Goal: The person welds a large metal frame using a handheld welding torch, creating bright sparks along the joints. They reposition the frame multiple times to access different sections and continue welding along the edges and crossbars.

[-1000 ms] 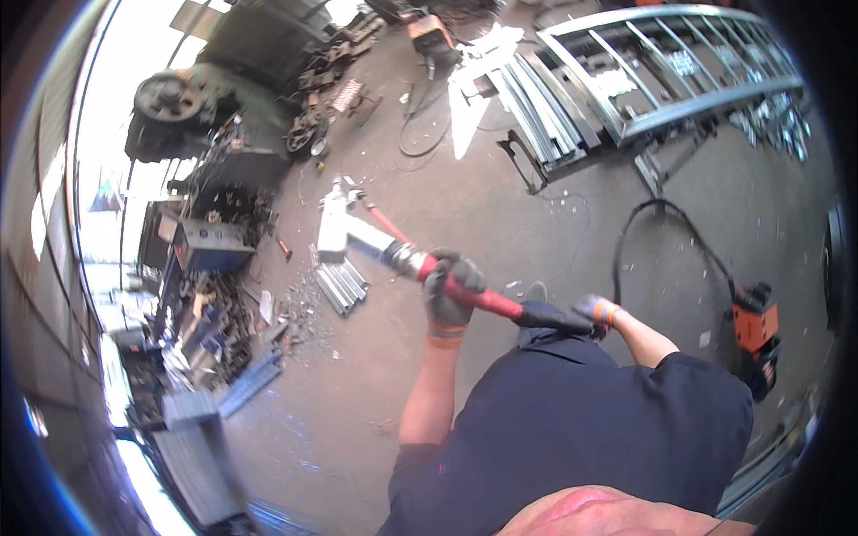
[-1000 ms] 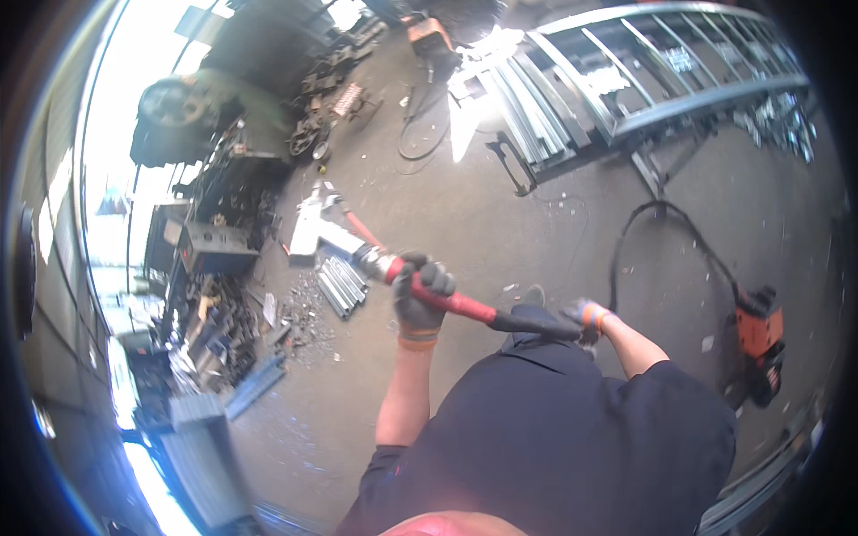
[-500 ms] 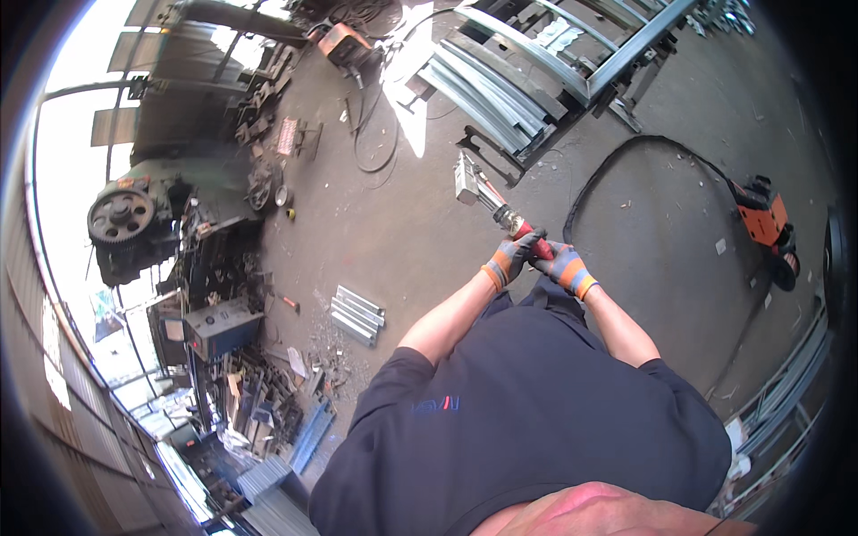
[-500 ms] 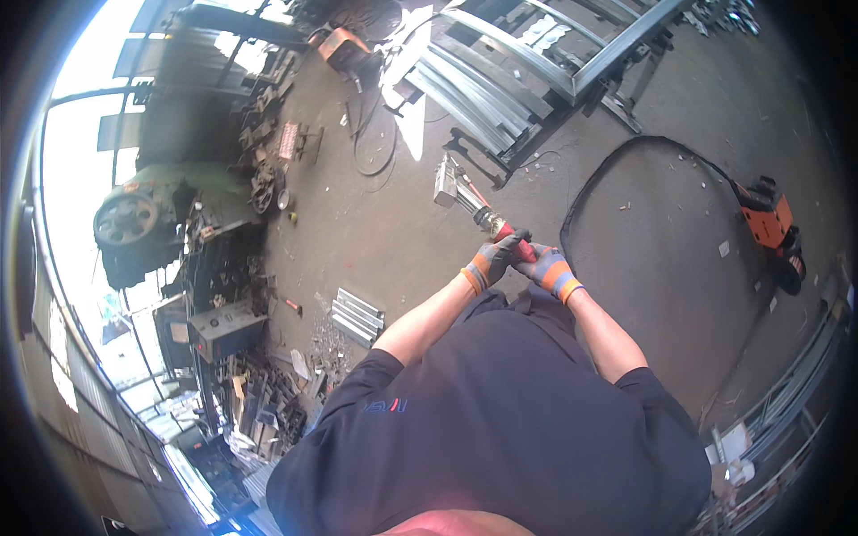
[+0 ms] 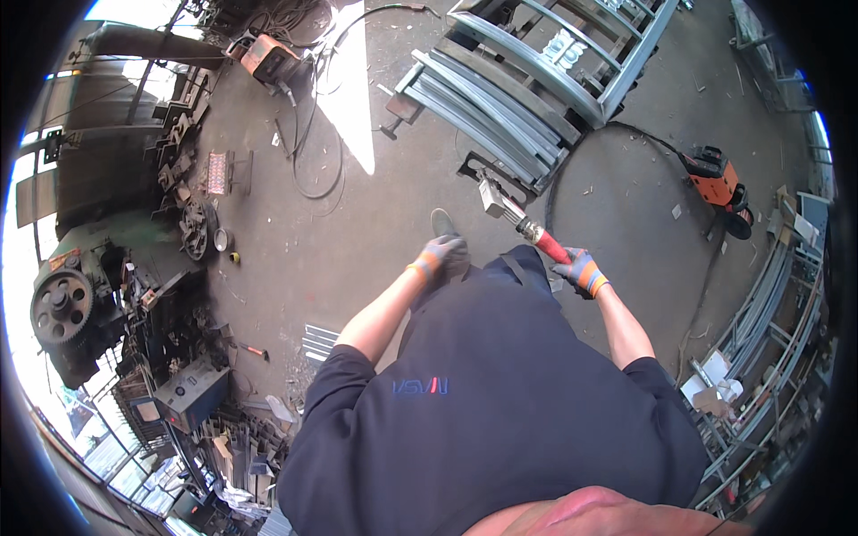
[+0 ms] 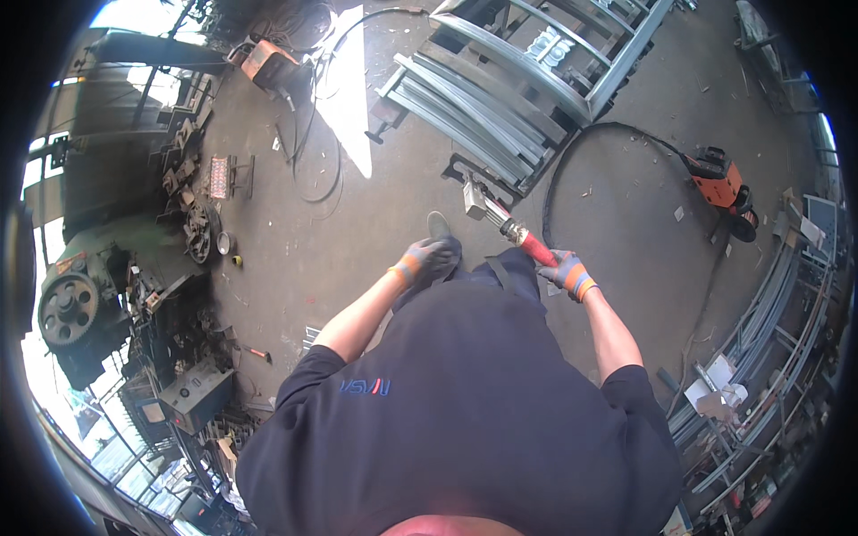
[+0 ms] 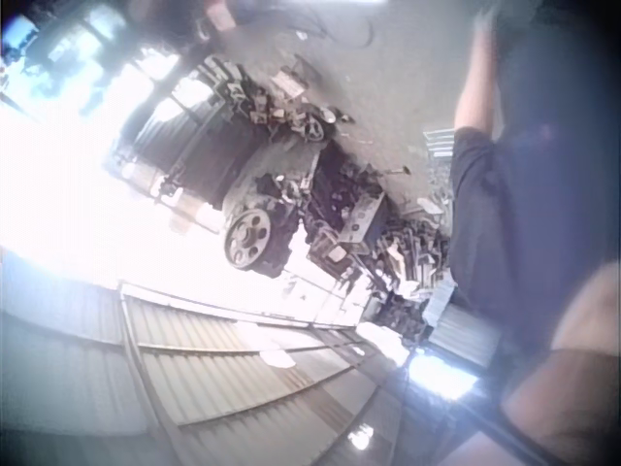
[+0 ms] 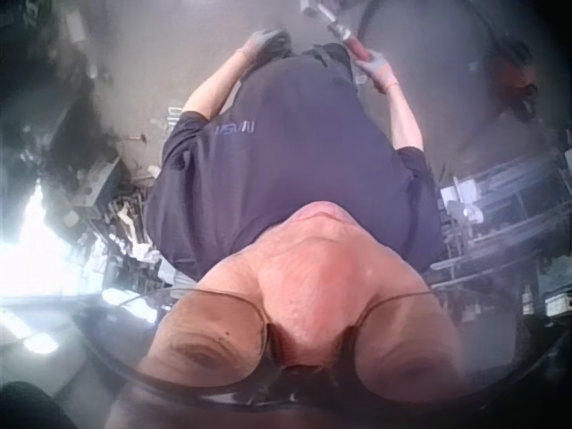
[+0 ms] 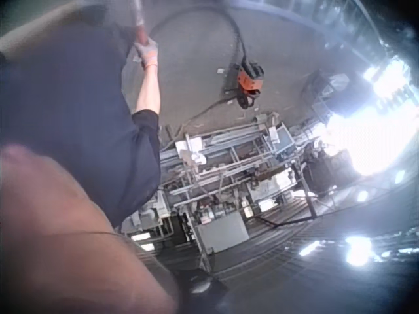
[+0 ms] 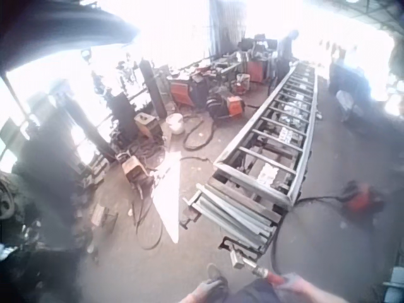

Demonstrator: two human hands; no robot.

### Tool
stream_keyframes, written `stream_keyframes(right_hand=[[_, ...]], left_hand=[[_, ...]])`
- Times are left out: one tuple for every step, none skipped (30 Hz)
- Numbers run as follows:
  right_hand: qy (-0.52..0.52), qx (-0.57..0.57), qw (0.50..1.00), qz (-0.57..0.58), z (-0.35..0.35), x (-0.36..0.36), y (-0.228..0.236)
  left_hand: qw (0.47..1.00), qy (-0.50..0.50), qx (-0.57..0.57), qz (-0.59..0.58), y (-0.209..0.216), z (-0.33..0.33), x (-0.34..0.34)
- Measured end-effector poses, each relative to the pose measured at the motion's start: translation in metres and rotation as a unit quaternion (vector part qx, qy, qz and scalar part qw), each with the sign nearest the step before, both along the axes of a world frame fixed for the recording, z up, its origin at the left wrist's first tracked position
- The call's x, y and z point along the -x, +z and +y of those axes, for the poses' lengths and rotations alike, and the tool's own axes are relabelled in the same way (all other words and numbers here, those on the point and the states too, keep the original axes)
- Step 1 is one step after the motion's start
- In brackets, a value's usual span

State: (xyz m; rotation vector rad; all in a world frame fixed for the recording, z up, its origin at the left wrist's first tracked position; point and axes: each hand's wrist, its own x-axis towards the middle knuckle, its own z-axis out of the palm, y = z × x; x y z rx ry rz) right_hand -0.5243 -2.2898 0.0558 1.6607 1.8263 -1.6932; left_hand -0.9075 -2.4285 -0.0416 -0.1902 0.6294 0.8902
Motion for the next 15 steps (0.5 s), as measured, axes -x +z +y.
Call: stream_keyframes(right_hand=[[0.002, -0.011, 1.0, 0.001, -0.002, 0.004, 0.005], [-0.012, 0.044, 0.999, -0.018, 0.001, 0.01, 0.007], [-0.015, 0.025, 0.999, -0.018, 0.002, 0.015, 0.008], [-0.013, 0.034, 0.999, -0.025, 0.005, 0.019, 0.007], [-0.023, 0.023, 0.999, -0.02, 0.008, 0.023, 0.003], [-0.027, 0.025, 0.999, -0.023, 0.011, 0.025, -0.002], [-0.034, 0.031, 0.999, -0.017, 0.014, 0.026, -0.009], [-0.029, 0.031, 0.999, -0.012, 0.017, 0.026, -0.016], [-0.026, 0.032, 0.999, 0.001, 0.02, 0.026, -0.025], [-0.024, 0.031, 0.999, 0.029, 0.024, 0.024, -0.034], [0.006, 0.011, 0.999, 0.032, 0.029, 0.022, -0.043], [0.01, 0.023, 0.999, 0.028, 0.032, 0.018, -0.05], [0.01, 0.032, 0.999, 0.026, 0.038, 0.016, -0.058], [0.018, 0.061, 0.997, 0.033, 0.043, 0.014, -0.065], [0.011, 0.06, 0.997, 0.044, 0.046, 0.012, -0.071]], left_hand=[[0.948, -0.098, 0.078, 0.292, -0.003, -0.011, 0.031], [0.946, -0.089, 0.159, 0.269, -0.007, -0.014, 0.062], [0.937, -0.096, 0.153, 0.298, -0.008, -0.016, 0.084], [0.939, -0.079, 0.176, 0.284, -0.007, -0.016, 0.104], [0.892, -0.135, 0.161, 0.401, -0.005, -0.015, 0.117], [0.874, -0.17, 0.16, 0.426, -0.002, -0.009, 0.133], [0.85, -0.189, 0.15, 0.467, 0.003, -0.004, 0.142], [0.822, -0.214, 0.145, 0.507, 0.009, 0.003, 0.15], [0.812, -0.221, 0.147, 0.52, 0.015, 0.01, 0.156], [0.82, -0.199, 0.151, 0.516, 0.023, 0.016, 0.161], [0.817, -0.186, 0.155, 0.524, 0.029, 0.021, 0.161], [0.812, -0.175, 0.156, 0.535, 0.037, 0.027, 0.162], [0.816, -0.164, 0.153, 0.533, 0.044, 0.032, 0.16], [0.818, -0.155, 0.153, 0.533, 0.051, 0.035, 0.157], [0.821, -0.148, 0.134, 0.535, 0.056, 0.039, 0.153]])
